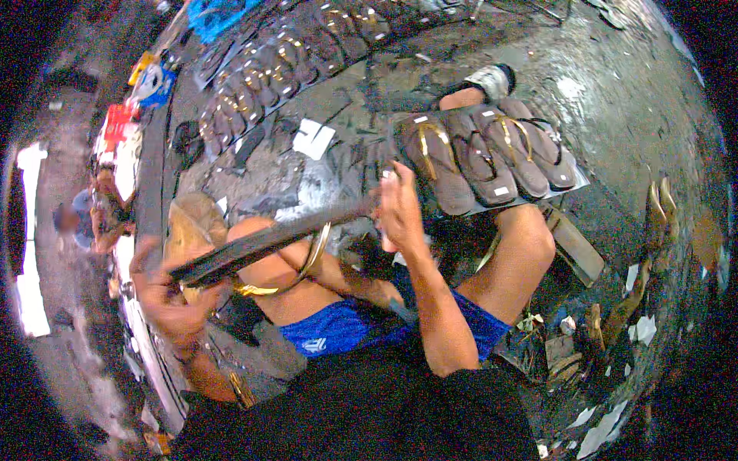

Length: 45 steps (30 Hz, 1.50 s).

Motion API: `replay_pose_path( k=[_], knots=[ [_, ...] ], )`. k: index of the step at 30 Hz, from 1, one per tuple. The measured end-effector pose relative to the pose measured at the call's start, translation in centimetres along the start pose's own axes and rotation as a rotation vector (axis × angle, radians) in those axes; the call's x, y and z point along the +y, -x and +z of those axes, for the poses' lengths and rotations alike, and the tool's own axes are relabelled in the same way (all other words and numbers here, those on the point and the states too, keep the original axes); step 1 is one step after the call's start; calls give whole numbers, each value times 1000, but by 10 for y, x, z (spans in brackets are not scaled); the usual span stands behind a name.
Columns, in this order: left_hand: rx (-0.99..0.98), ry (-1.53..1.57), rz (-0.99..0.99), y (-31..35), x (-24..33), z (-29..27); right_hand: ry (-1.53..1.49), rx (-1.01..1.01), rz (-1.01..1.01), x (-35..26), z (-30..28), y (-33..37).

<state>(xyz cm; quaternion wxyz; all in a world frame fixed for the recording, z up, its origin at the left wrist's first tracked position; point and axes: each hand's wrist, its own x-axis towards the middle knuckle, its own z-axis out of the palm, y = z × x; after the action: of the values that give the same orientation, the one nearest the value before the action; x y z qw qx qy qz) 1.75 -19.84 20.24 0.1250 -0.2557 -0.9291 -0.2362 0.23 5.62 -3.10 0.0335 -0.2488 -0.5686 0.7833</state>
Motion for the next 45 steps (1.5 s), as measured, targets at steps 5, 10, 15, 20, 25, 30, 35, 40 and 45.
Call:
replay_pose_path(
  k=[5,10,15,20,25,30,35,40,45],
  knots=[
    [325,877,-661,36,-37,-6,263,-86,-244,-2,-34,104],
    [195,1341,-1095,74,-29,47,558,-268,-298,-16,-43,205],
    [113,1494,-1155,82,-19,60,512,-376,-255,-9,-46,238],
    [56,1336,-1106,88,-14,64,583,-299,-368,-14,-41,238],
    [-13,1199,-1027,85,-9,63,631,-253,-441,-40,-10,205],
    [-219,1102,-714,99,-18,72,776,-317,-421,-55,29,139],
    [-203,1032,-688,46,-25,21,480,-161,-572,-66,-8,167],
    [-374,1134,-676,70,-33,27,619,-365,-420,-47,-65,224],
    [-460,1136,-673,89,-16,36,701,-375,-319,-65,-77,232]
  ],
)
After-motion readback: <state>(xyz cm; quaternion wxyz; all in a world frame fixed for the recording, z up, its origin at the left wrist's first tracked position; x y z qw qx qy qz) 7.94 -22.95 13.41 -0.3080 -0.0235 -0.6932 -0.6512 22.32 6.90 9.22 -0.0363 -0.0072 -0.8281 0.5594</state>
